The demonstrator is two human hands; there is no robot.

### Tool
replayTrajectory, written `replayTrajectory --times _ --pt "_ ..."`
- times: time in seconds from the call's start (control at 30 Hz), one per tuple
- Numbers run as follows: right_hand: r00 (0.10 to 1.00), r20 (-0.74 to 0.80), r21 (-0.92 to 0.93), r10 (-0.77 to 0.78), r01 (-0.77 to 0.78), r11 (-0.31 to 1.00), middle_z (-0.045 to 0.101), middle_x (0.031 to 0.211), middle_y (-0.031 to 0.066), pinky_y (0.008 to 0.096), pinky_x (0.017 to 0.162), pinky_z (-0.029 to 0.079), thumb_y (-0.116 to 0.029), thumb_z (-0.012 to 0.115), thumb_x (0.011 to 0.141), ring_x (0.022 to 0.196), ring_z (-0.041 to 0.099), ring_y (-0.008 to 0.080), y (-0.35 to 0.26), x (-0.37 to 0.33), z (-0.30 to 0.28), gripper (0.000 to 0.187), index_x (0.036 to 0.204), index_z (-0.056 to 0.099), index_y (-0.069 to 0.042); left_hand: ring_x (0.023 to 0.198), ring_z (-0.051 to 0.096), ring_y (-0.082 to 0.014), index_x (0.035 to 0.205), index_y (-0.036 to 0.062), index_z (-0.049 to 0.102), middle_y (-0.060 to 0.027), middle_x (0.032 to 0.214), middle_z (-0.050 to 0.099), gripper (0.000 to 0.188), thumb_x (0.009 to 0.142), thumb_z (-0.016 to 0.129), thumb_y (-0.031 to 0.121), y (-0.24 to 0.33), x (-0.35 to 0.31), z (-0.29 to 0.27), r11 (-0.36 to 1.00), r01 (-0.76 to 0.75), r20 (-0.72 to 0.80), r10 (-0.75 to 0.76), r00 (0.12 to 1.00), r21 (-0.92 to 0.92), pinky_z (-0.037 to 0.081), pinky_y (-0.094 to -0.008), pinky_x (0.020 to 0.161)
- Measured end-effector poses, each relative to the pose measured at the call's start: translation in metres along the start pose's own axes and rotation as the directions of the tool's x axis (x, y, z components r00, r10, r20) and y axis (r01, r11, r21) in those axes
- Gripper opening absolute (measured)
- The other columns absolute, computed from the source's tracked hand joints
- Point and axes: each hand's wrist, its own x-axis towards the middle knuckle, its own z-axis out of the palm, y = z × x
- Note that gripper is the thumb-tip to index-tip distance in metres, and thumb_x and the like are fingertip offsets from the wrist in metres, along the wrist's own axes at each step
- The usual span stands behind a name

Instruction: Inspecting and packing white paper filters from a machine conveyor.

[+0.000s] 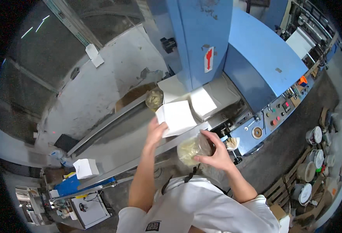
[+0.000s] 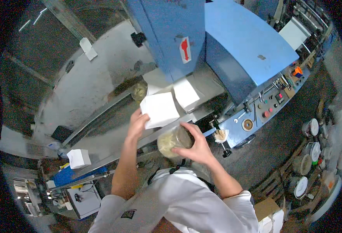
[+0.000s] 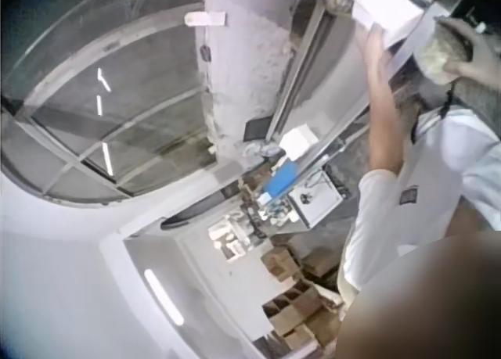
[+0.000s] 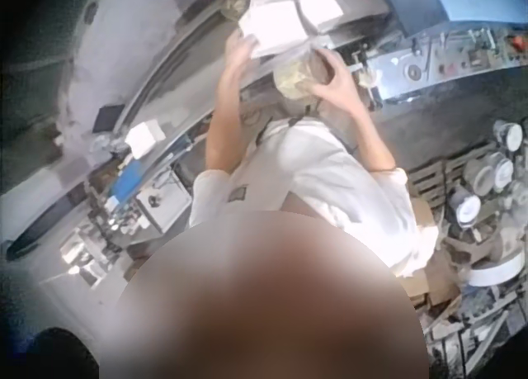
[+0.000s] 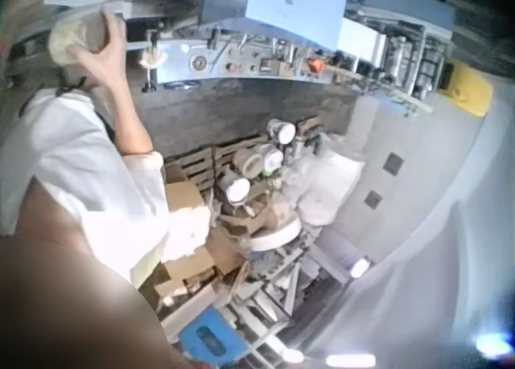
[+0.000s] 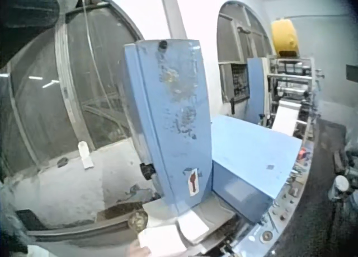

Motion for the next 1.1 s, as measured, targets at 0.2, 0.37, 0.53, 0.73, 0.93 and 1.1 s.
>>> replayTrajectory --times 0.2,0.37,0.53,0.73,0.93,1.1 --pt "0.985 -0.002 -0.164 -0.173 0.170 0.972 0.052 0.125 0.0170 0.0362 0.101 0.041 -0.027 0.084 0.061 0.116 0.053 0.0284 -0.020 0.061 0.045 0.084 0.133 0.049 -0.004 0.101 0.061 -0.0188 0.131 -0.0033 0.045 -0.0126 0.116 0.062 0.059 0.075 0.061 0.005 -0.008 -0.044 -0.135 0.998 -0.060 -0.073 0.059 0.996 -0.007 0.049 -0.0334 0.087" --pt "0.980 0.021 -0.419 -0.198 0.188 0.888 0.051 0.119 0.0199 0.0398 0.094 0.046 -0.030 0.081 0.059 0.111 0.053 0.0353 -0.011 0.117 0.083 0.080 0.129 0.052 -0.005 0.099 0.065 -0.0280 0.126 -0.0059 0.045 -0.0185 0.107 0.066 0.057 0.072 0.060 0.006 0.041 -0.074 -0.152 0.838 -0.016 -0.184 0.139 0.973 0.545 0.050 -0.0347 0.087" --pt "0.993 0.008 -0.745 -0.117 0.084 0.662 0.046 0.127 0.0257 0.0448 0.098 0.045 -0.024 0.080 0.057 0.118 0.048 0.0432 0.022 0.133 0.086 0.078 0.129 0.052 -0.010 0.104 0.064 -0.0359 0.126 -0.0055 0.044 -0.0251 0.109 0.065 0.061 0.072 0.065 0.013 0.036 -0.081 -0.150 0.822 0.075 -0.198 0.047 0.979 0.565 0.050 -0.0386 0.089" --pt "0.987 0.020 -0.452 -0.159 0.151 0.879 0.051 0.129 0.0220 0.0409 0.094 0.047 -0.024 0.074 0.080 0.111 0.057 0.0369 -0.006 0.116 0.157 0.051 0.123 0.057 -0.001 0.109 0.061 -0.0336 0.137 -0.0141 0.029 -0.0285 0.117 0.060 0.091 0.077 0.076 0.035 0.013 -0.080 -0.186 0.872 0.089 -0.167 -0.008 0.986 0.482 0.048 -0.0362 0.091" --pt "0.783 0.337 0.330 0.523 -0.618 0.713 0.050 0.133 0.0158 0.0418 0.099 0.042 -0.057 0.049 0.093 0.120 0.051 0.0264 0.026 0.120 0.227 0.072 0.142 0.039 -0.005 0.121 0.052 -0.0278 0.138 -0.0147 0.033 -0.0268 0.131 0.051 0.084 0.094 0.049 0.055 -0.039 -0.065 -0.227 0.989 0.128 -0.113 -0.118 0.986 0.080 0.041 -0.0336 0.099" --pt "0.825 0.245 0.316 0.509 -0.564 0.763 0.050 0.135 0.0186 0.0359 0.105 0.036 -0.061 0.045 0.094 0.123 0.048 0.0249 0.056 0.118 0.258 0.080 0.138 0.042 0.006 0.123 0.049 -0.0279 0.138 -0.0060 0.041 -0.0212 0.132 0.051 0.077 0.095 0.045 0.058 -0.022 -0.067 -0.207 0.980 0.198 -0.018 -0.198 0.980 0.023 0.038 -0.0379 0.102"
